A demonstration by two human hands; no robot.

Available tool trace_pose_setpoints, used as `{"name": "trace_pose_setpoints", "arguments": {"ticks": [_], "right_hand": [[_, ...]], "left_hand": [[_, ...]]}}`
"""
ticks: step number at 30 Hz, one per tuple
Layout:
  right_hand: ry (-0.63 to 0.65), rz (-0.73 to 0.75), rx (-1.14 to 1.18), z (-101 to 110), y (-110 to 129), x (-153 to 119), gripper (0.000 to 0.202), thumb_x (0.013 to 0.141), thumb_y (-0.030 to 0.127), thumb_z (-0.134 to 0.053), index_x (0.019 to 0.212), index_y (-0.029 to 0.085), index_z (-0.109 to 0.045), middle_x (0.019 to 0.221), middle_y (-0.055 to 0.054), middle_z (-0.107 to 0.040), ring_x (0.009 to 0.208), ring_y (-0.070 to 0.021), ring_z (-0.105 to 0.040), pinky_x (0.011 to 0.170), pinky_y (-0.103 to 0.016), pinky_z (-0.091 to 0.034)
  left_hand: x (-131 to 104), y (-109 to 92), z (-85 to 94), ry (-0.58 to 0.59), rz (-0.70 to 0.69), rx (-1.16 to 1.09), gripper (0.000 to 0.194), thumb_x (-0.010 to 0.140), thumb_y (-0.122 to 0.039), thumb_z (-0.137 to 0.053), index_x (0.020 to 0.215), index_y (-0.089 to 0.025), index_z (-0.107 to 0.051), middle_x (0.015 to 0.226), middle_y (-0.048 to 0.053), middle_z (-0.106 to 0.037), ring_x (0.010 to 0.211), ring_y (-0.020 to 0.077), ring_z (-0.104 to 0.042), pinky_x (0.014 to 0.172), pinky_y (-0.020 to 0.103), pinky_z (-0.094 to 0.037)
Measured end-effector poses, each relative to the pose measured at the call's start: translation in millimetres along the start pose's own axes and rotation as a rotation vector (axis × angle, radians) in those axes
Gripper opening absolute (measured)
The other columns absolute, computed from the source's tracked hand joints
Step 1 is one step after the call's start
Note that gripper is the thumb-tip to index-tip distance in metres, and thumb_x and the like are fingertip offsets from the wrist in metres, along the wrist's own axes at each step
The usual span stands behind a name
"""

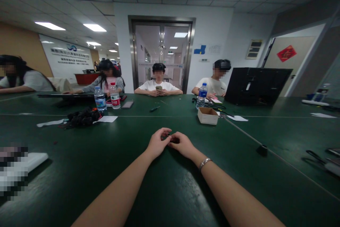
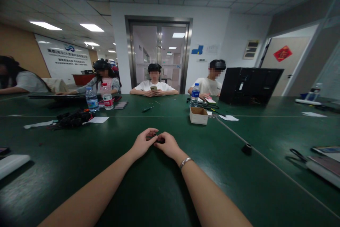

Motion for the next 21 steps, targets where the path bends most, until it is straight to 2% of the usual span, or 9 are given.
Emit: {"name": "trace_pose_setpoints", "arguments": {"ticks": [4,8,13,15,18,21], "right_hand": [[-0.012,0.024,-0.019,-0.2,-1.2,0.7,0.013,0.067,0.020,-0.068,0.079,0.016,-0.063,0.079,-0.001,-0.058,0.074,-0.0131,-0.055,0.069,-0.026,-0.045],[-0.010,0.019,-0.029,-0.7,-1.4,1.2,0.014,0.067,0.019,-0.068,0.081,0.016,-0.065,0.079,-0.001,-0.059,0.074,-0.0136,-0.056,0.070,-0.027,-0.045],[-0.009,0.009,0.008,-1.3,-3.6,1.6,0.018,0.066,0.022,-0.070,0.081,0.016,-0.063,0.081,-0.001,-0.060,0.076,-0.0140,-0.056,0.072,-0.028,-0.045],[-0.013,0.008,-0.004,-0.9,-3.4,1.3,0.017,0.066,0.022,-0.070,0.079,0.016,-0.062,0.080,-0.001,-0.059,0.074,-0.0135,-0.055,0.070,-0.027,-0.045],[-0.008,0.003,-0.022,0.1,-1.3,0.6,0.014,0.067,0.021,-0.068,0.078,0.015,-0.062,0.078,-0.001,-0.057,0.073,-0.0134,-0.055,0.068,-0.027,-0.044],[-0.004,0.004,-0.017,0.4,0.1,0.4,0.016,0.067,0.021,-0.068,0.081,0.015,-0.063,0.079,-0.001,-0.057,0.074,-0.0139,-0.055,0.069,-0.027,-0.044]], "left_hand": [[-1.4,-1.5,-0.7,0.031,-0.056,0.039,0.025,0.075,-0.016,-0.054,0.096,-0.022,-0.065,0.101,0.005,-0.063,0.094,0.0174,-0.058,0.084,0.032,-0.047],[-2.5,-2.2,-0.6,0.012,-0.039,0.101,0.021,0.072,-0.021,-0.059,0.091,-0.023,-0.067,0.103,0.004,-0.060,0.093,0.0179,-0.058,0.081,0.031,-0.048],[-2.9,-2.8,-0.9,0.048,-0.031,0.045,0.035,0.073,-0.010,-0.051,0.103,-0.024,-0.062,0.103,0.003,-0.064,0.095,0.0170,-0.058,0.085,0.031,-0.047],[-3.1,-4.2,-0.6,0.037,-0.044,0.082,0.035,0.071,-0.008,-0.050,0.099,-0.024,-0.064,0.103,0.003,-0.063,0.098,0.0175,-0.057,0.085,0.031,-0.047],[-3.4,-6.5,0.2,0.002,-0.076,0.147,0.022,0.072,-0.014,-0.054,0.088,-0.023,-0.066,0.102,0.004,-0.060,0.098,0.0185,-0.056,0.083,0.031,-0.046],[-3.3,-6.7,0.4,0.007,-0.088,0.144,0.022,0.074,-0.018,-0.054,0.091,-0.024,-0.066,0.099,0.004,-0.061,0.093,0.0178,-0.056,0.083,0.031,-0.046]]}}
Point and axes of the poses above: each hand's wrist, its own x-axis towards the middle knuckle, its own z-axis out of the back of the hand, y = z × x, the point moved 1 cm from there along x, towards the middle knuckle
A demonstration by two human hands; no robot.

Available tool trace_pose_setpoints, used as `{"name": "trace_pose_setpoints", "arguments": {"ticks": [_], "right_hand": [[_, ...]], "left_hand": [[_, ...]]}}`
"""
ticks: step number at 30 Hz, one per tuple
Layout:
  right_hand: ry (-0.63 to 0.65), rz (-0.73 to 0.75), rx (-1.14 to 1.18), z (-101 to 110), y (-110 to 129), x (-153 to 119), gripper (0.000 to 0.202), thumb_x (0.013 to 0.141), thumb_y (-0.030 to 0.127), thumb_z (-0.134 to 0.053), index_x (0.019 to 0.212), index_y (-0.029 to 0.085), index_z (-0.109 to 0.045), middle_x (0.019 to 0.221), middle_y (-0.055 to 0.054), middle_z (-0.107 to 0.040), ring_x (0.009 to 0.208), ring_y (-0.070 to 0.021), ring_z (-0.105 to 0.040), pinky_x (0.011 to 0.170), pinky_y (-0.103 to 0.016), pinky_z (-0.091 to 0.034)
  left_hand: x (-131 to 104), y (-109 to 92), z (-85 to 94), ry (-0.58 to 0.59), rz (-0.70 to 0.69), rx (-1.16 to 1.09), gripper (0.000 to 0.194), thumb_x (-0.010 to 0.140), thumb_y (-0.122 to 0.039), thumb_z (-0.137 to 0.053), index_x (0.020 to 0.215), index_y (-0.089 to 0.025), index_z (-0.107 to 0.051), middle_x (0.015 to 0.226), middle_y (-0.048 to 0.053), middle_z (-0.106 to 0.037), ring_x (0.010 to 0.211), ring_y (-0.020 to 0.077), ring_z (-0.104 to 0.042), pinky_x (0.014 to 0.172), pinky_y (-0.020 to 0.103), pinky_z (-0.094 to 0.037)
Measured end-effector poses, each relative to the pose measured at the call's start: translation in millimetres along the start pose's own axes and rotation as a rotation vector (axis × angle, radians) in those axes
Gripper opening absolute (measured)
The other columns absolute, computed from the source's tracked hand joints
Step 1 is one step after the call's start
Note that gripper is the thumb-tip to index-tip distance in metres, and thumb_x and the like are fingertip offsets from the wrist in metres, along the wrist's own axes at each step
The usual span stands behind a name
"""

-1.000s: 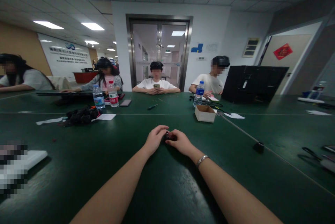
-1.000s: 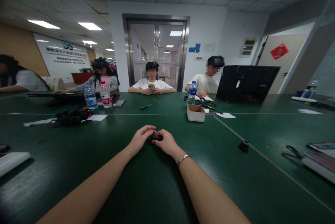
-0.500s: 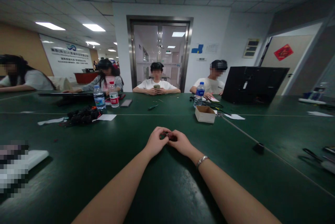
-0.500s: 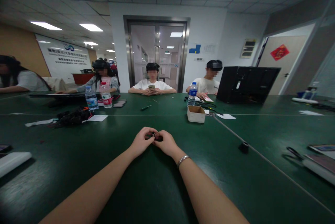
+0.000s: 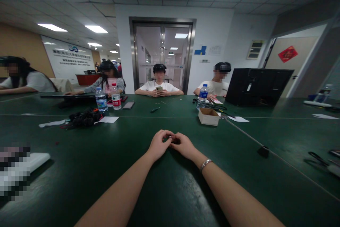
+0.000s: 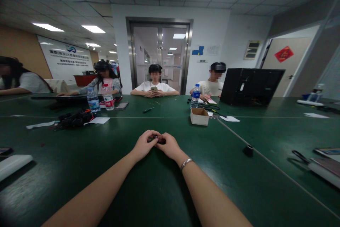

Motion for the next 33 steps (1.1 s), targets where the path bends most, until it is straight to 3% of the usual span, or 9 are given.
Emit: {"name": "trace_pose_setpoints", "arguments": {"ticks": [5,16,23,29,33], "right_hand": [[-0.003,0.012,0.001,-0.6,-2.0,1.1,0.015,0.066,0.021,-0.068,0.079,0.016,-0.062,0.079,-0.001,-0.057,0.073,-0.0131,-0.054,0.069,-0.027,-0.045],[-0.003,0.037,-0.054,-0.6,0.9,0.9,0.013,0.068,0.021,-0.067,0.079,0.015,-0.065,0.078,-0.002,-0.057,0.074,-0.0143,-0.055,0.070,-0.027,-0.045],[-0.003,0.054,-0.069,-1.8,-2.6,1.5,0.014,0.067,0.025,-0.067,0.076,0.016,-0.062,0.079,-0.003,-0.059,0.073,-0.0150,-0.055,0.067,-0.028,-0.044],[-0.010,0.083,-0.062,-1.8,-2.0,0.7,0.014,0.066,0.023,-0.068,0.075,0.017,-0.058,0.077,-0.001,-0.059,0.072,-0.0143,-0.054,0.066,-0.027,-0.042],[-0.018,0.066,-0.087,-1.7,0.4,0.1,0.013,0.065,0.021,-0.067,0.071,0.017,-0.056,0.073,0.000,-0.057,0.069,-0.0135,-0.052,0.063,-0.026,-0.041]], "left_hand": [[-0.2,1.5,0.0,0.006,0.011,0.007,0.030,0.074,-0.014,-0.051,0.099,-0.024,-0.065,0.101,0.004,-0.064,0.096,0.0189,-0.056,0.085,0.033,-0.045],[0.4,4.1,-2.6,-0.022,0.026,0.039,0.022,0.076,-0.021,-0.056,0.098,-0.022,-0.063,0.099,0.004,-0.064,0.092,0.0169,-0.057,0.083,0.031,-0.046],[1.2,4.1,-1.8,-0.063,0.059,0.105,0.019,0.075,-0.034,-0.061,0.089,-0.021,-0.063,0.093,0.003,-0.062,0.087,0.0174,-0.055,0.077,0.030,-0.045],[-3.1,-2.6,-0.2,-0.004,-0.010,0.112,0.018,0.081,-0.024,-0.050,0.092,-0.025,-0.064,0.097,0.002,-0.060,0.091,0.0158,-0.055,0.081,0.030,-0.044],[-3.1,-1.4,-0.2,-0.064,0.011,0.174,0.018,0.078,-0.033,-0.056,0.091,-0.023,-0.063,0.092,0.003,-0.059,0.087,0.0168,-0.055,0.078,0.030,-0.046]]}}
Point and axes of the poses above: each hand's wrist, its own x-axis towards the middle knuckle, its own z-axis out of the back of the hand, y = z × x, the point moved 1 cm from there along x, towards the middle knuckle
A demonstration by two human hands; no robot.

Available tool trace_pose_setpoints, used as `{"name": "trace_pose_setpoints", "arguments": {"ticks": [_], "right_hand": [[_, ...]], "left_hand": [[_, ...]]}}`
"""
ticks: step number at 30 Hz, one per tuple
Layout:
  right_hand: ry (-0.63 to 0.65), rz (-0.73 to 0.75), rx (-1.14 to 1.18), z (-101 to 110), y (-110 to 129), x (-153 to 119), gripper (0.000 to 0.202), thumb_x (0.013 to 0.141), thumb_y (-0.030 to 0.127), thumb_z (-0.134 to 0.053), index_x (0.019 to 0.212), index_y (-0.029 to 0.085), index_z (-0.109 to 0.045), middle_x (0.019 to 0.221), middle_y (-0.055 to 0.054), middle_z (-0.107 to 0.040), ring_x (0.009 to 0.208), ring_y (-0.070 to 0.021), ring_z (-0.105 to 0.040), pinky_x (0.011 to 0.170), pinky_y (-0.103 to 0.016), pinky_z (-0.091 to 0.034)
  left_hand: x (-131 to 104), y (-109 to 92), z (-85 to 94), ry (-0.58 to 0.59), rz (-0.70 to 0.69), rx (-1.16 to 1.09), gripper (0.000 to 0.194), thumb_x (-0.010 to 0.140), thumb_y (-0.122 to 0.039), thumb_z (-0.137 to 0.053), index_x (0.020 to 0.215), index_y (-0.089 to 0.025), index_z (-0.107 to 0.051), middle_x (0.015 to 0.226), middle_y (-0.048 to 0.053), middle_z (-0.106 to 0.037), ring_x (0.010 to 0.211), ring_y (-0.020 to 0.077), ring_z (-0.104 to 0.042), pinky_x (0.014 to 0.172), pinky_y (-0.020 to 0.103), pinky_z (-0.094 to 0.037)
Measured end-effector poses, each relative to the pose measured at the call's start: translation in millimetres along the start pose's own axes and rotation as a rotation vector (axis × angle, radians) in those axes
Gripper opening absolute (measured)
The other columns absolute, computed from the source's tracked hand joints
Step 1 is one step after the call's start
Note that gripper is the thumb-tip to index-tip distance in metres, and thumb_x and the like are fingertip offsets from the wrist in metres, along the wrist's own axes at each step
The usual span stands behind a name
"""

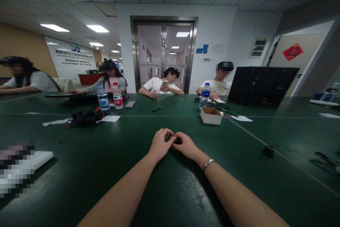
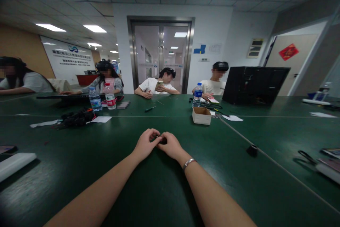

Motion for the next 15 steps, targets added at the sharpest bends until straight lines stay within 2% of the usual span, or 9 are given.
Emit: {"name": "trace_pose_setpoints", "arguments": {"ticks": [3,6,11,13,15], "right_hand": [[-0.006,0.004,0.018,-0.8,-1.1,0.2,0.014,0.065,0.021,-0.068,0.071,0.018,-0.056,0.075,0.000,-0.058,0.070,-0.0136,-0.052,0.064,-0.026,-0.042],[-0.013,0.020,0.041,-1.4,-1.9,0.6,0.015,0.065,0.023,-0.068,0.072,0.018,-0.056,0.075,0.000,-0.058,0.071,-0.0139,-0.053,0.065,-0.026,-0.042],[0.001,-0.005,-0.010,0.3,2.7,0.4,0.014,0.064,0.021,-0.067,0.069,0.018,-0.054,0.071,0.000,-0.055,0.068,-0.0137,-0.051,0.062,-0.026,-0.040],[0.003,-0.015,-0.025,1.0,3.6,0.1,0.014,0.064,0.020,-0.067,0.069,0.017,-0.054,0.072,0.000,-0.055,0.069,-0.0139,-0.050,0.063,-0.026,-0.039],[0.005,-0.013,-0.008,1.1,2.9,-0.2,0.014,0.064,0.020,-0.067,0.071,0.017,-0.055,0.074,0.000,-0.057,0.070,-0.0140,-0.051,0.064,-0.026,-0.040]], "left_hand": [[-0.5,-1.2,0.9,-0.017,0.007,-0.027,0.024,0.079,-0.029,-0.055,0.102,-0.024,-0.060,0.097,0.003,-0.059,0.091,0.0171,-0.055,0.080,0.031,-0.046],[-1.3,-3.7,1.9,0.045,-0.045,-0.057,0.022,0.081,-0.021,-0.049,0.099,-0.025,-0.063,0.098,0.002,-0.061,0.094,0.0164,-0.056,0.084,0.030,-0.046],[-0.2,-0.7,0.4,0.001,-0.024,0.003,0.016,0.079,-0.033,-0.055,0.088,-0.023,-0.064,0.089,0.002,-0.059,0.083,0.0154,-0.056,0.077,0.029,-0.046],[-0.1,0.1,-0.2,-0.012,-0.008,0.011,0.020,0.077,-0.035,-0.059,0.091,-0.023,-0.063,0.091,0.003,-0.059,0.085,0.0163,-0.056,0.077,0.030,-0.046],[-1.1,-1.6,0.6,-0.002,-0.027,-0.005,0.022,0.077,-0.031,-0.058,0.097,-0.024,-0.062,0.097,0.003,-0.060,0.091,0.0171,-0.056,0.080,0.031,-0.046]]}}
Point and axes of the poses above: each hand's wrist, its own x-axis towards the middle knuckle, its own z-axis out of the back of the hand, y = z × x, the point moved 1 cm from there along x, towards the middle knuckle
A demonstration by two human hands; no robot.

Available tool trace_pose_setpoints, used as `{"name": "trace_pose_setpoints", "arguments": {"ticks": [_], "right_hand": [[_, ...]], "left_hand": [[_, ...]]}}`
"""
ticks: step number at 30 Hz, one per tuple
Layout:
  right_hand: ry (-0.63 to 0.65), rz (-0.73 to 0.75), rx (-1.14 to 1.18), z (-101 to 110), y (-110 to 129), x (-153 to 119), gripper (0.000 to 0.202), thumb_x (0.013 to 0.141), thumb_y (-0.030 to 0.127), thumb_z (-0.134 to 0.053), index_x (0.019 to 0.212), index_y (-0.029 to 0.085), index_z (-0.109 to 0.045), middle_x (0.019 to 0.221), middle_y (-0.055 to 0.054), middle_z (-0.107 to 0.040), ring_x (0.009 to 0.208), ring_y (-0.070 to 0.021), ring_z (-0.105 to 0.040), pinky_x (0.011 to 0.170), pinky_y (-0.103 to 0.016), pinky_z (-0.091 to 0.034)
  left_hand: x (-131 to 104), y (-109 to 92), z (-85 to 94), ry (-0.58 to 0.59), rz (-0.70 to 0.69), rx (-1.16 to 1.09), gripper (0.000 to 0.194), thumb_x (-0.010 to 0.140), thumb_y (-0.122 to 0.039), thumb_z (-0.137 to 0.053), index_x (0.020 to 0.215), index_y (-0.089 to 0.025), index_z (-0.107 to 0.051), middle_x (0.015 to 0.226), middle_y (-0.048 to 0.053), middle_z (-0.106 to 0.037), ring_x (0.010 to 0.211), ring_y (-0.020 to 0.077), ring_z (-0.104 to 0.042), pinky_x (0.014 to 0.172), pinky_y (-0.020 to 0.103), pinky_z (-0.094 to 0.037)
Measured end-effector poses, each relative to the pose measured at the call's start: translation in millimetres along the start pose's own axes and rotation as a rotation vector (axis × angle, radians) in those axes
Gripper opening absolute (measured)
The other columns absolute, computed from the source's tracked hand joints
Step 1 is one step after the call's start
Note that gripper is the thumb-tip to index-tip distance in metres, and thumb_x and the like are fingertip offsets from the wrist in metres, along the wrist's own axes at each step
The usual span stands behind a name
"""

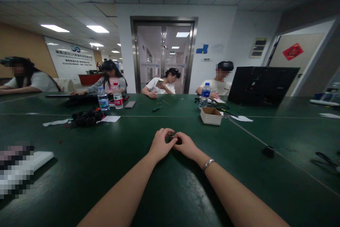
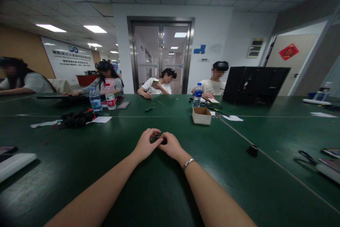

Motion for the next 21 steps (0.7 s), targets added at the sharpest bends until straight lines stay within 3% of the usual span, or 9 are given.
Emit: {"name": "trace_pose_setpoints", "arguments": {"ticks": [4,9,13,18,21], "right_hand": [[0.005,0.026,0.032,-0.3,-1.4,-0.3,0.013,0.066,0.023,-0.067,0.073,0.017,-0.057,0.075,0.000,-0.058,0.071,-0.0138,-0.053,0.065,-0.026,-0.041],[0.006,0.009,0.015,1.0,2.0,-0.5,0.014,0.065,0.023,-0.067,0.071,0.017,-0.056,0.073,0.000,-0.057,0.069,-0.0135,-0.052,0.064,-0.026,-0.041],[-0.004,0.013,-0.002,0.9,0.6,0.2,0.013,0.065,0.020,-0.066,0.071,0.017,-0.056,0.074,-0.001,-0.057,0.070,-0.0139,-0.052,0.064,-0.026,-0.041],[0.005,0.028,0.040,0.4,-2.0,0.5,0.014,0.066,0.024,-0.067,0.072,0.017,-0.056,0.076,-0.001,-0.058,0.071,-0.0139,-0.053,0.066,-0.027,-0.042],[0.001,0.027,0.034,0.6,-1.4,0.3,0.014,0.066,0.025,-0.068,0.072,0.018,-0.057,0.076,-0.001,-0.058,0.071,-0.0138,-0.053,0.066,-0.026,-0.042]], "left_hand": [[-2.4,-5.8,3.5,0.060,-0.047,-0.031,0.022,0.078,-0.017,-0.049,0.093,-0.025,-0.064,0.097,0.002,-0.063,0.097,0.0169,-0.055,0.085,0.031,-0.045],[-0.6,-3.2,3.0,0.015,0.000,-0.009,0.014,0.079,-0.029,-0.055,0.088,-0.024,-0.064,0.091,0.001,-0.060,0.086,0.0157,-0.056,0.078,0.029,-0.046],[0.5,-1.5,1.5,0.007,0.031,0.005,0.026,0.076,-0.037,-0.060,0.097,-0.023,-0.062,0.094,0.003,-0.059,0.089,0.0175,-0.055,0.077,0.030,-0.046],[-1.7,-6.2,3.7,0.073,-0.032,-0.023,0.020,0.081,-0.021,-0.049,0.095,-0.025,-0.063,0.097,0.002,-0.062,0.095,0.0178,-0.054,0.082,0.031,-0.045],[-1.2,-4.7,4.4,0.054,-0.019,-0.005,0.016,0.081,-0.023,-0.052,0.092,-0.024,-0.064,0.095,0.003,-0.062,0.093,0.0179,-0.055,0.081,0.032,-0.046]]}}
Point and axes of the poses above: each hand's wrist, its own x-axis towards the middle knuckle, its own z-axis out of the back of the hand, y = z × x, the point moved 1 cm from there along x, towards the middle knuckle
